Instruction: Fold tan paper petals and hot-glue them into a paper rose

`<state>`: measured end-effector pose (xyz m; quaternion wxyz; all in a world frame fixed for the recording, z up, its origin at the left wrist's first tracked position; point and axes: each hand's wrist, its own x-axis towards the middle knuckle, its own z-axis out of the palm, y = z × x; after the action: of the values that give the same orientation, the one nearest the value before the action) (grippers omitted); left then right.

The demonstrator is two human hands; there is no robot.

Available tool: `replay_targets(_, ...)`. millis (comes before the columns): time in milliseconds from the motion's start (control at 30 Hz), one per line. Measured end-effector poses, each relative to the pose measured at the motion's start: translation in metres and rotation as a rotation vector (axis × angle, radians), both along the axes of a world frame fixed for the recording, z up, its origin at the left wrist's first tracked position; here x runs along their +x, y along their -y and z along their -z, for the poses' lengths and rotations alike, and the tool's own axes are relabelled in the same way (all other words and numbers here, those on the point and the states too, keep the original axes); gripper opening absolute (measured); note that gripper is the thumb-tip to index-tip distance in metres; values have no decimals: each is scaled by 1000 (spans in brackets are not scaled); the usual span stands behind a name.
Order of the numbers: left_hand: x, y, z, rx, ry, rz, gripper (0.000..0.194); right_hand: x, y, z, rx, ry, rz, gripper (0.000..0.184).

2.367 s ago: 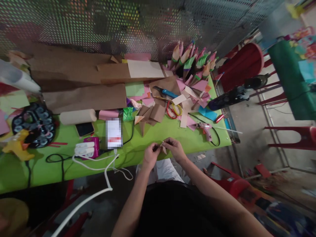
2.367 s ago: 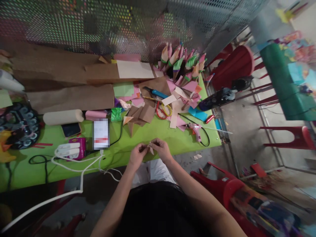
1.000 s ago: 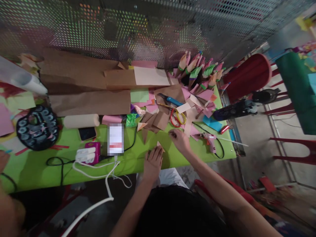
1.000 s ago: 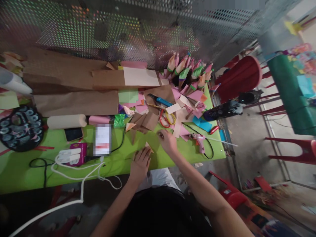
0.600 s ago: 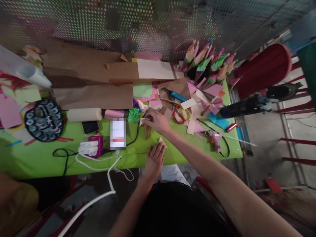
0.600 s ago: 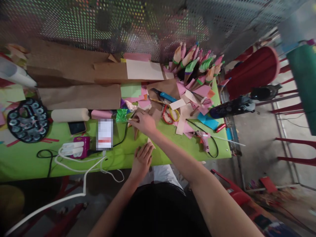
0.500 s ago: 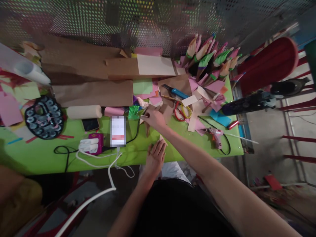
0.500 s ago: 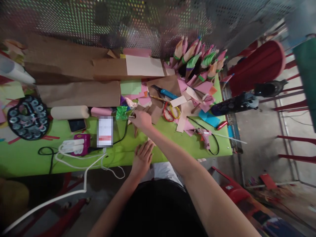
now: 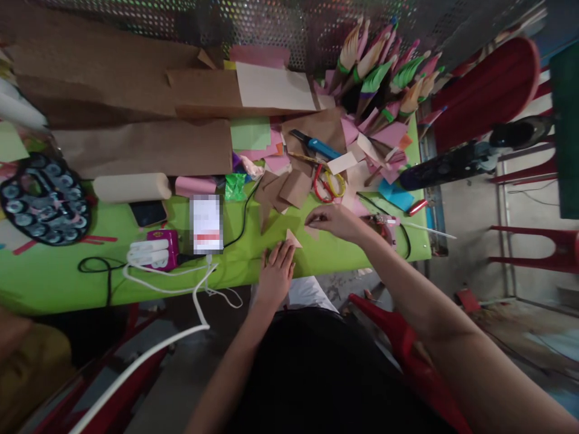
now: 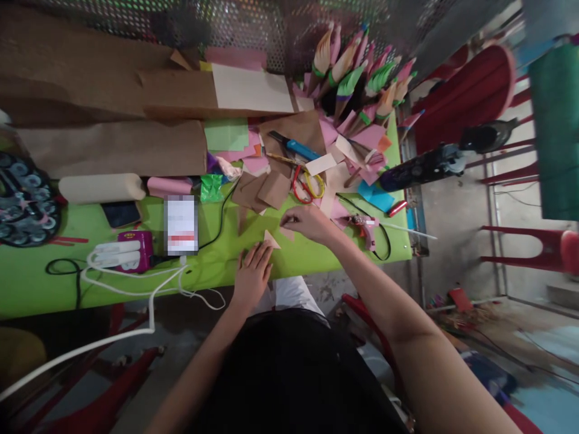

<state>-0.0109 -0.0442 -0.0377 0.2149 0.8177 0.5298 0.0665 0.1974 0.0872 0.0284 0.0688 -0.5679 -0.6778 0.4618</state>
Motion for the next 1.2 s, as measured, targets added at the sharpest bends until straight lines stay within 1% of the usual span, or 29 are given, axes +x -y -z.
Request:
replay_targets(67, 0, -2, 0, 0, -3, 5, 47, -7, 11, 14, -31, 45, -7, 12)
replay_targets(167, 1, -4, -1, 0, -5, 24, 47, -21, 24, 34, 5, 36, 34, 19)
replay_targets(233, 1, -5, -2, -6, -3, 32, 48, -26, 29, 43, 50, 18, 80, 21)
replay_targets(333, 5, -6, -5, -22, 1, 22, 51, -25, 34, 48, 96, 16, 129, 24)
replay_targets(500, 12, -8, -9, -34, -24, 13, 51, -19, 42, 51, 159, 35, 146, 32)
replay_targets(633, 12, -7, -8, -33, -28, 16, 49, -11, 47, 50, 168, 109, 151, 22)
replay_targets(733, 10, -6, -5, -34, -14, 26, 48, -4, 47, 46, 162, 93, 155, 21)
replay_targets(800, 9, -6, -4, -28, -5, 29, 48, -3, 46, 42, 175, 88, 130, 21)
replay_targets(900, 8, -5, -3, -19, 0, 28, 47, -8, 43, 36, 207, 88, 48, 21)
replay_targets(967, 8, -5, -3, -16, -1, 28, 48, -14, 42, 34, 224, 67, 19, 26)
replay_targets(1000, 8, -5, -3, -16, -1, 30, 48, -15, 42, 33, 230, 52, 33, 30)
replay_targets(1067, 7, -5, -3, -21, -1, 35, 48, -15, 45, 33, 239, 36, 111, 37)
replay_targets(1133, 6, -4, -3, -26, 1, 39, 48, -11, 50, 35, 238, 56, 202, 36)
replay_targets(1200, 6, -3, -2, -28, 6, 39, 49, -6, 57, 39, 229, 101, 258, 31)
